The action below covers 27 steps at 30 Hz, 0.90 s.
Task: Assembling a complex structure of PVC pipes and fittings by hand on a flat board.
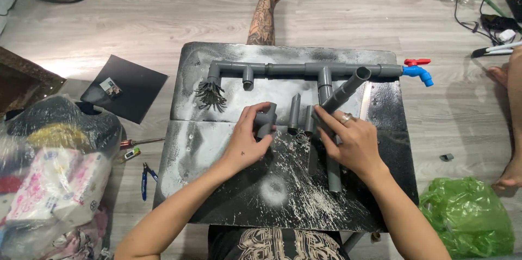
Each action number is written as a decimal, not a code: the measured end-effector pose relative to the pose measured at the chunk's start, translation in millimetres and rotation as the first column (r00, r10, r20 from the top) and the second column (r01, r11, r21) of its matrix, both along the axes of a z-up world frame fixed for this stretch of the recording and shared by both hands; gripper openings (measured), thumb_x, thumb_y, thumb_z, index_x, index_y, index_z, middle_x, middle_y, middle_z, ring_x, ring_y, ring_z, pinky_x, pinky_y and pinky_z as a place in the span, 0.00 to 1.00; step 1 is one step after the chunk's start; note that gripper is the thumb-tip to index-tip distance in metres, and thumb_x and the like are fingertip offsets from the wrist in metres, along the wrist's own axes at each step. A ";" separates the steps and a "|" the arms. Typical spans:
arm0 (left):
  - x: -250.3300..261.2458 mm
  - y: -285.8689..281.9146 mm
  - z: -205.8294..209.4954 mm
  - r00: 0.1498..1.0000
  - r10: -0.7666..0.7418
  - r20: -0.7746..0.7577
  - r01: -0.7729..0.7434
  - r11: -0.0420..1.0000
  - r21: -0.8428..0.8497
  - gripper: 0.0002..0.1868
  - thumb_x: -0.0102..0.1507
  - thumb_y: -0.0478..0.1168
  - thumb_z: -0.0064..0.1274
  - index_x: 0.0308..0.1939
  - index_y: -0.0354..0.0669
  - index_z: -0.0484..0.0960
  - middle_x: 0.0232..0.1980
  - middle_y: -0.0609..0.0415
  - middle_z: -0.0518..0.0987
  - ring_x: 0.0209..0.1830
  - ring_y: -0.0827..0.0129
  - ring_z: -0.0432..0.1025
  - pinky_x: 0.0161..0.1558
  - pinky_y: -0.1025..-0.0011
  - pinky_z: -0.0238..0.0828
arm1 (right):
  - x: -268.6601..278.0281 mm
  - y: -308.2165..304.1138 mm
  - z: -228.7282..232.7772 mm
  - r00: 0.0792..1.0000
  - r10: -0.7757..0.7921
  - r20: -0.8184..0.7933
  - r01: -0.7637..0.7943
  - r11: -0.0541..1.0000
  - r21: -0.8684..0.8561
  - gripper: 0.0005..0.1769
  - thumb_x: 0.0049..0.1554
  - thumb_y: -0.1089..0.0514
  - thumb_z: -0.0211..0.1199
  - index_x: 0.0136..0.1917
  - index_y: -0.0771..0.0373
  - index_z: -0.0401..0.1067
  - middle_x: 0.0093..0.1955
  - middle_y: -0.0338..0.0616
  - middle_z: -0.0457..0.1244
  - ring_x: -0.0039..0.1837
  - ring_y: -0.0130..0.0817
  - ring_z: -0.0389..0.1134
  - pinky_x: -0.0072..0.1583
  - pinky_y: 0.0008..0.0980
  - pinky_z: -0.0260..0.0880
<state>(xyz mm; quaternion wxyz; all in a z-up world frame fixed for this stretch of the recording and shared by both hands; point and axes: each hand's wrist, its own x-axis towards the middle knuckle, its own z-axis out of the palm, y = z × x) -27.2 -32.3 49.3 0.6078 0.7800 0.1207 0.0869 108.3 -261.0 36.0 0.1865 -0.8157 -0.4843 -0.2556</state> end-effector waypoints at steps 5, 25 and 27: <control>1.7 0.1 -5.8 1.000 -0.010 0.029 0.008 0.998 0.070 0.38 0.55 0.30 0.60 0.69 0.38 0.66 0.68 0.31 0.61 0.62 0.21 0.64 0.56 0.41 0.75 | -2.1 -1.0 -3.7 0.983 0.007 -0.181 -0.018 0.998 -0.057 0.14 0.55 0.56 0.64 0.54 0.42 0.80 0.27 0.32 0.64 0.26 0.36 0.64 0.33 0.31 0.63; 8.0 11.2 -49.4 0.962 -0.074 0.261 -0.075 0.852 0.518 0.18 0.58 0.40 0.67 0.48 0.36 0.81 0.50 0.48 0.73 0.47 0.52 0.78 0.43 0.65 0.84 | -3.8 -1.4 -2.4 0.984 0.074 -0.159 -0.124 0.937 -0.328 0.26 0.49 0.27 0.65 0.51 0.43 0.77 0.42 0.33 0.66 0.38 0.36 0.71 0.40 0.34 0.70; 6.7 11.3 -41.4 0.956 -0.126 0.264 -0.041 0.836 0.547 0.18 0.58 0.42 0.67 0.49 0.39 0.81 0.49 0.50 0.74 0.48 0.53 0.78 0.43 0.64 0.83 | -3.7 -1.6 -3.3 0.987 0.066 -0.149 -0.114 0.933 -0.342 0.20 0.50 0.33 0.64 0.50 0.43 0.76 0.42 0.30 0.66 0.40 0.35 0.71 0.40 0.34 0.70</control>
